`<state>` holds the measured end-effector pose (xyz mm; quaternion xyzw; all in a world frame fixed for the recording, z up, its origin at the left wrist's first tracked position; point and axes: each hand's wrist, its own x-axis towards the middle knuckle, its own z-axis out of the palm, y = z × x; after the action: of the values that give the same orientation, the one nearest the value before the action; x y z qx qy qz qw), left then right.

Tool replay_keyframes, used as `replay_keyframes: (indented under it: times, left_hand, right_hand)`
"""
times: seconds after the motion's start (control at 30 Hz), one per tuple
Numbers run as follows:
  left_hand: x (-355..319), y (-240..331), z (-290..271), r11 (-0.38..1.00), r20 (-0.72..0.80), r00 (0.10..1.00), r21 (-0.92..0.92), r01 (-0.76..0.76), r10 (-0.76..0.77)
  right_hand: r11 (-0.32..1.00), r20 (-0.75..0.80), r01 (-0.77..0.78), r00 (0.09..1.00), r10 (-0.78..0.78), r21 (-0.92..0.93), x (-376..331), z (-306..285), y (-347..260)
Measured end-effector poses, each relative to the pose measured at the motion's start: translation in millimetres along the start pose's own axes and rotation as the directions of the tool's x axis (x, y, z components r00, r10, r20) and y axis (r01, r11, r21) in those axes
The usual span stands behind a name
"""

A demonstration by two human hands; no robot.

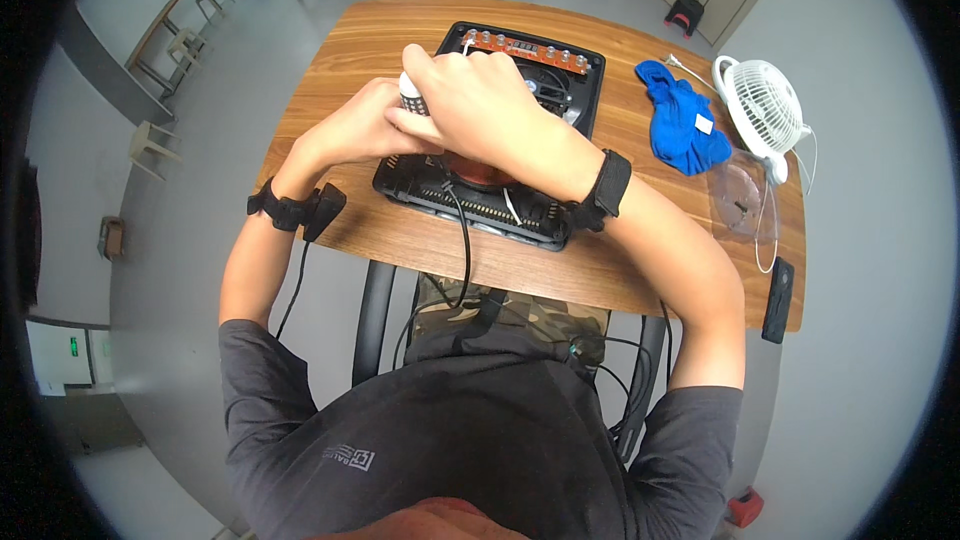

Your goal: The person wipes the surface of a black induction cooktop with a blue cloth, then flips it over. Using a screwdriver, they remove screws from the bottom casing and open the device to expose the internal components.

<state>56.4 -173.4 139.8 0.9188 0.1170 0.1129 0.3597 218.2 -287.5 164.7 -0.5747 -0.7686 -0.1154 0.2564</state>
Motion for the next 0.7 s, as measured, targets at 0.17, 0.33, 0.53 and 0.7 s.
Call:
replay_keyframes:
  times: [0.17, 0.33, 0.53, 0.7]
  left_hand:
    - [1.4, -5.8, 6.9, 0.998, -0.043, 0.999, -0.064, -0.030, 0.027]
    - [-0.1, 0.8, 9.2, 0.999, -0.060, 0.998, -0.032, 0.002, -0.004]
    - [-2.6, -4.0, 18.7, 0.988, -0.179, 0.983, -0.157, 0.002, -0.031]
    - [-4.7, -1.7, 12.7, 0.987, -0.154, 0.988, -0.161, 0.005, -0.030]
  right_hand:
    - [0.997, 0.098, -0.072, 0.993, 0.073, -0.010, 7.5, -4.4, 2.0]
    - [0.997, 0.160, -0.035, 0.987, 0.024, 0.064, 9.7, -11.0, 0.1]
    - [0.989, 0.119, 0.003, 0.993, -0.021, 0.150, 9.4, -14.5, -1.7]
    - [0.999, 0.137, 0.041, 0.990, -0.037, -0.024, 12.6, -23.9, -7.0]
